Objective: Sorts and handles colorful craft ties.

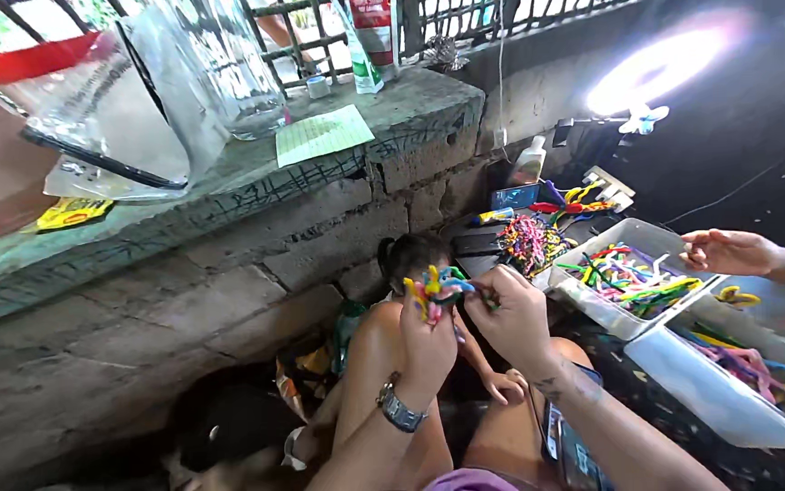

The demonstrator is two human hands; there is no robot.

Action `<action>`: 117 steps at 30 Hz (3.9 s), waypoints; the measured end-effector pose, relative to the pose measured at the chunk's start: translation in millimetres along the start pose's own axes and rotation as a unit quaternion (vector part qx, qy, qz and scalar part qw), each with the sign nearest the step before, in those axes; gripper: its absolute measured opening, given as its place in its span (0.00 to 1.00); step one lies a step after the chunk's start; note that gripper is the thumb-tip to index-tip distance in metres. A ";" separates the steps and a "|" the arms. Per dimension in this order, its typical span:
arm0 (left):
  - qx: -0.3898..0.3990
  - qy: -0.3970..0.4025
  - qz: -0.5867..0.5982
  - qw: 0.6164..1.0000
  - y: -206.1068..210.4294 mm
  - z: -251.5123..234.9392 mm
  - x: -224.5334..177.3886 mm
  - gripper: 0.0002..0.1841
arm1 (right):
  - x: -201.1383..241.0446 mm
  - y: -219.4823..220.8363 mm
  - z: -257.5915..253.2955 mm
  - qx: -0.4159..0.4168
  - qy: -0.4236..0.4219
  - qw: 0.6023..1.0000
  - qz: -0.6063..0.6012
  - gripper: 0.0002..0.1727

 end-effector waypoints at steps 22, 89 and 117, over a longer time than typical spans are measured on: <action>0.025 0.096 -0.114 0.989 -17.9 9.6 -11.6 0.17 | -0.4 -6.7 10.0 0.080 -0.094 0.991 0.046 0.12; 0.174 0.086 -0.131 0.972 8.6 67.5 -68.9 0.10 | 53.8 -125.6 74.4 0.211 -0.073 0.974 -0.039 0.15; 0.142 0.117 -0.237 0.954 -25.1 73.7 -88.2 0.17 | 51.7 -110.2 81.9 0.198 -0.085 0.974 -0.064 0.18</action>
Point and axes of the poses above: each hand's wrist, its own z-axis away from the middle knuckle, its own y-axis out of the palm, x = y × z, the point moved 7 cm from there along -z, towards the middle knuckle, and after that the axes turned 7 degrees about -z, right-handed, at the moved point
